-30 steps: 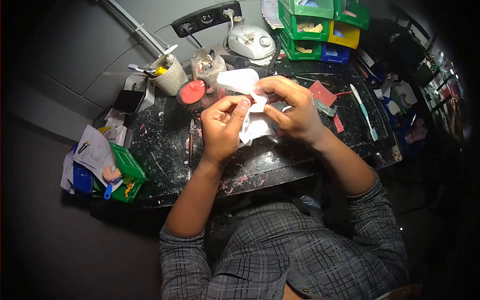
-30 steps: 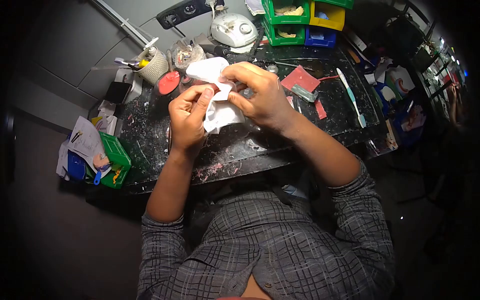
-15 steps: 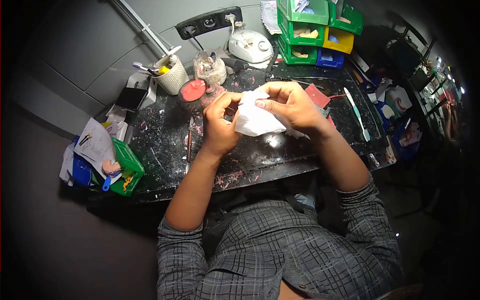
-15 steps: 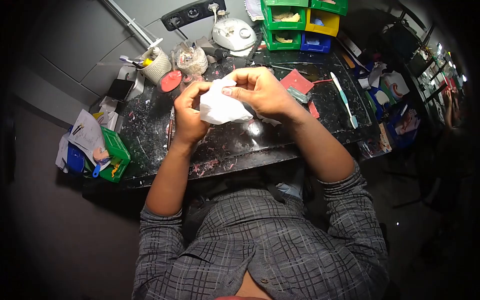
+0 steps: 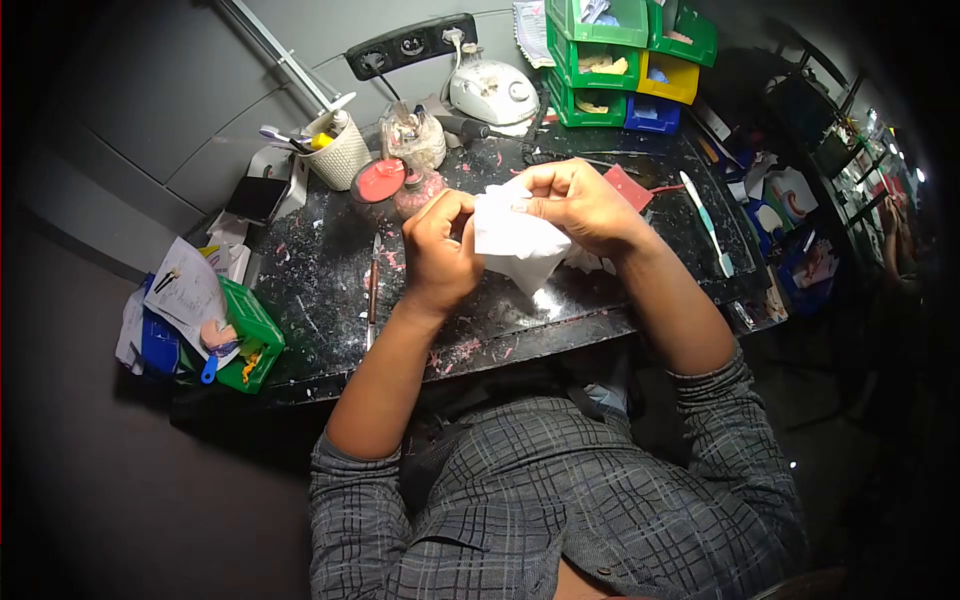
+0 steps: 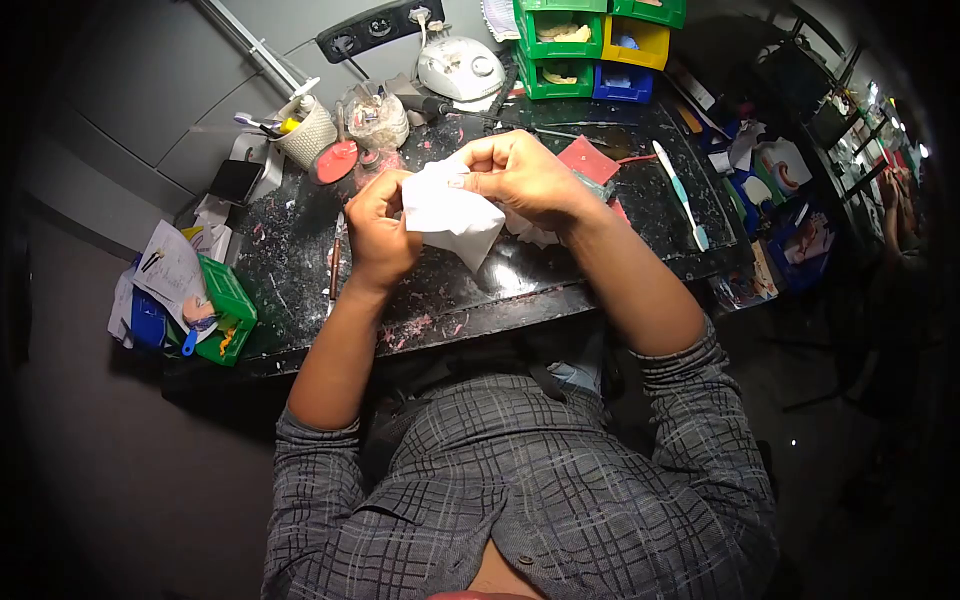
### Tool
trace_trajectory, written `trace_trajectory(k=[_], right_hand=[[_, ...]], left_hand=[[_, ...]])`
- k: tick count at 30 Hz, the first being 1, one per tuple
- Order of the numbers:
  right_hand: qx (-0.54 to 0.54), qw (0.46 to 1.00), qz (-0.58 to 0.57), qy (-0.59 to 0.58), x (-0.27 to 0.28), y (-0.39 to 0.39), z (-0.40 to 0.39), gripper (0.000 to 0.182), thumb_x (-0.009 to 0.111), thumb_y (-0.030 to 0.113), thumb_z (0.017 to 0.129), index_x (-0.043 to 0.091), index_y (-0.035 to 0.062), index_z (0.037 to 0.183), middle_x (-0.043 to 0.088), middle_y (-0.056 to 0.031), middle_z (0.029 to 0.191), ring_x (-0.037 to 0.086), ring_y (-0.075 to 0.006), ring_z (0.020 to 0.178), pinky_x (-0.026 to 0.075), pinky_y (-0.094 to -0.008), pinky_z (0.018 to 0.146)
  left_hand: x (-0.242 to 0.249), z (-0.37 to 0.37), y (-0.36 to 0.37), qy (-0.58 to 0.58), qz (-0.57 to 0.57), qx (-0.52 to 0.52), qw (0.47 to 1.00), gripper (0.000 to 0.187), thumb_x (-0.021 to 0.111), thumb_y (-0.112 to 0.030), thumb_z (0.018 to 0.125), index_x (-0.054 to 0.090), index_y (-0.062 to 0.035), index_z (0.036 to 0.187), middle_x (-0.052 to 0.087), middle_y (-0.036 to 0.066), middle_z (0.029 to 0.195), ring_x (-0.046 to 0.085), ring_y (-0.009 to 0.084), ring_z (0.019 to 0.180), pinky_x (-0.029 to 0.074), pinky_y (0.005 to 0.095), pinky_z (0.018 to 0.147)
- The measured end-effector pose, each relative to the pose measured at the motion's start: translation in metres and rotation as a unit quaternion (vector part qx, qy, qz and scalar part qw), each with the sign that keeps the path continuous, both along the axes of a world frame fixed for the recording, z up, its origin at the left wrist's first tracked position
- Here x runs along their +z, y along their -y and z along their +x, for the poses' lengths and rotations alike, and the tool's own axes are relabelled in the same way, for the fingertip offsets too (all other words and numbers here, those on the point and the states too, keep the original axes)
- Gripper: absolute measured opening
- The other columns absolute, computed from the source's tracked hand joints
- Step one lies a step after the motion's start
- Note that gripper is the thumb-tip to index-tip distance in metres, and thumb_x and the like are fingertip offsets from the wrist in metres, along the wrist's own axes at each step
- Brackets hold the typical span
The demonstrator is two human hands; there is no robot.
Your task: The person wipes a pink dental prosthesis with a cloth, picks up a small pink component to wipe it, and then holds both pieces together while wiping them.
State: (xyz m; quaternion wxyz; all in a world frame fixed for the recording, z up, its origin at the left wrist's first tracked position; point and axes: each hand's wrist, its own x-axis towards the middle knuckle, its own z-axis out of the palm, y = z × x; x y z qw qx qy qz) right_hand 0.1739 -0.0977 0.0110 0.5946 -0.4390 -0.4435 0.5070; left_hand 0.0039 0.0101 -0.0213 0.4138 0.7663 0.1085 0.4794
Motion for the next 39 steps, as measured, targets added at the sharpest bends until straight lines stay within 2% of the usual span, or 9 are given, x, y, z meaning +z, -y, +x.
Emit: trace_trajectory(k=[2, 5, 10, 15, 22, 25, 27, 30, 39], right_hand=[[-0.004, 1.000, 0.010, 0.025, -0.002, -0.002, -0.002, 0.013, 0.073, 0.003, 0.083, 0.065, -0.0009, 0.094, 0.069, -0.0044, 0.086, 0.064, -0.0075, 0.075, 0.052, -0.0225, 0.068], [-0.024, 0.997, 0.020, 0.072, -0.005, -0.004, -0.006, 0.013, 0.073, 0.003, 0.083, 0.065, -0.0001, 0.092, 0.069, -0.0039, 0.086, 0.064, -0.0073, 0.075, 0.051, -0.0226, 0.067], [-0.024, 0.997, 0.003, 0.072, -0.006, -0.004, -0.003, 0.012, 0.072, 0.004, 0.084, 0.066, -0.0004, 0.094, 0.069, -0.0040, 0.087, 0.064, -0.0075, 0.074, 0.052, -0.0228, 0.068], [-0.002, 0.999, 0.002, 0.039, -0.003, -0.001, 0.004, 0.016, 0.070, 0.004, 0.086, 0.067, -0.0023, 0.101, 0.069, -0.0047, 0.089, 0.065, -0.0085, 0.076, 0.053, -0.0226, 0.070], [-0.054, 0.989, 0.001, 0.141, -0.008, -0.006, -0.005, 0.011, 0.072, 0.005, 0.085, 0.067, -0.0019, 0.092, 0.068, -0.0041, 0.082, 0.062, -0.0068, 0.070, 0.050, -0.0216, 0.064], [-0.054, 0.995, 0.000, 0.088, 0.000, -0.002, -0.007, 0.009, 0.072, 0.005, 0.085, 0.067, -0.0022, 0.088, 0.068, -0.0045, 0.079, 0.062, -0.0071, 0.069, 0.050, -0.0216, 0.063], [-0.045, 0.998, -0.003, 0.049, 0.000, 0.000, -0.003, 0.009, 0.072, 0.005, 0.086, 0.067, -0.0022, 0.089, 0.068, -0.0044, 0.079, 0.062, -0.0071, 0.069, 0.050, -0.0216, 0.063], [-0.009, 0.999, -0.009, 0.048, -0.009, -0.003, 0.009, 0.017, 0.071, 0.007, 0.087, 0.066, -0.0037, 0.100, 0.070, -0.0075, 0.089, 0.067, -0.0105, 0.077, 0.054, -0.0237, 0.069], [0.006, 0.997, -0.017, -0.073, -0.008, -0.005, 0.009, 0.016, 0.062, 0.006, 0.092, 0.066, -0.0042, 0.103, 0.069, -0.0086, 0.096, 0.066, -0.0124, 0.084, 0.054, -0.0263, 0.076]], left_hand=[[0.017, -0.004, 0.009, -0.017, 0.141, 0.030, 0.989, 0.018, 0.073, -0.013, 0.077, 0.060, -0.0003, 0.078, 0.060, 0.014, 0.072, 0.062, 0.0284, 0.064, 0.047, 0.0358, 0.057], [0.017, -0.003, 0.015, -0.029, 0.194, 0.044, 0.980, 0.020, 0.074, -0.015, 0.076, 0.060, 0.0000, 0.078, 0.059, 0.014, 0.072, 0.062, 0.0309, 0.064, 0.047, 0.0374, 0.057], [0.015, -0.003, 0.013, -0.021, 0.179, 0.039, 0.983, 0.020, 0.074, -0.014, 0.076, 0.060, -0.0001, 0.077, 0.059, 0.013, 0.070, 0.062, 0.0302, 0.063, 0.047, 0.0372, 0.056], [-0.001, 0.001, 0.002, -0.017, -0.034, -0.014, 0.999, 0.013, 0.070, -0.009, 0.078, 0.062, 0.0009, 0.079, 0.063, 0.007, 0.070, 0.064, 0.0156, 0.066, 0.048, 0.0296, 0.060], [0.015, -0.002, 0.015, -0.023, 0.159, 0.029, 0.987, 0.012, 0.072, -0.005, 0.076, 0.061, -0.0001, 0.078, 0.063, 0.013, 0.070, 0.063, 0.0257, 0.061, 0.047, 0.0334, 0.057], [0.007, -0.001, 0.010, -0.029, 0.111, 0.014, 0.993, 0.011, 0.071, -0.005, 0.078, 0.061, 0.0005, 0.079, 0.064, 0.010, 0.070, 0.064, 0.0192, 0.062, 0.048, 0.0306, 0.058], [0.001, 0.000, 0.009, 0.007, -0.054, -0.067, 0.996, 0.008, 0.067, -0.003, 0.085, 0.062, 0.0015, 0.082, 0.067, 0.006, 0.075, 0.062, 0.0101, 0.067, 0.048, 0.0256, 0.060], [0.001, 0.001, 0.008, 0.025, -0.112, -0.097, 0.989, 0.007, 0.061, -0.001, 0.091, 0.062, 0.0025, 0.086, 0.067, 0.002, 0.079, 0.060, 0.0049, 0.071, 0.048, 0.0213, 0.063], [0.011, -0.003, 0.011, 0.045, -0.151, -0.095, 0.983, 0.007, 0.067, -0.002, 0.090, 0.062, 0.0026, 0.087, 0.065, 0.001, 0.079, 0.058, 0.0046, 0.072, 0.047, 0.0197, 0.065]])
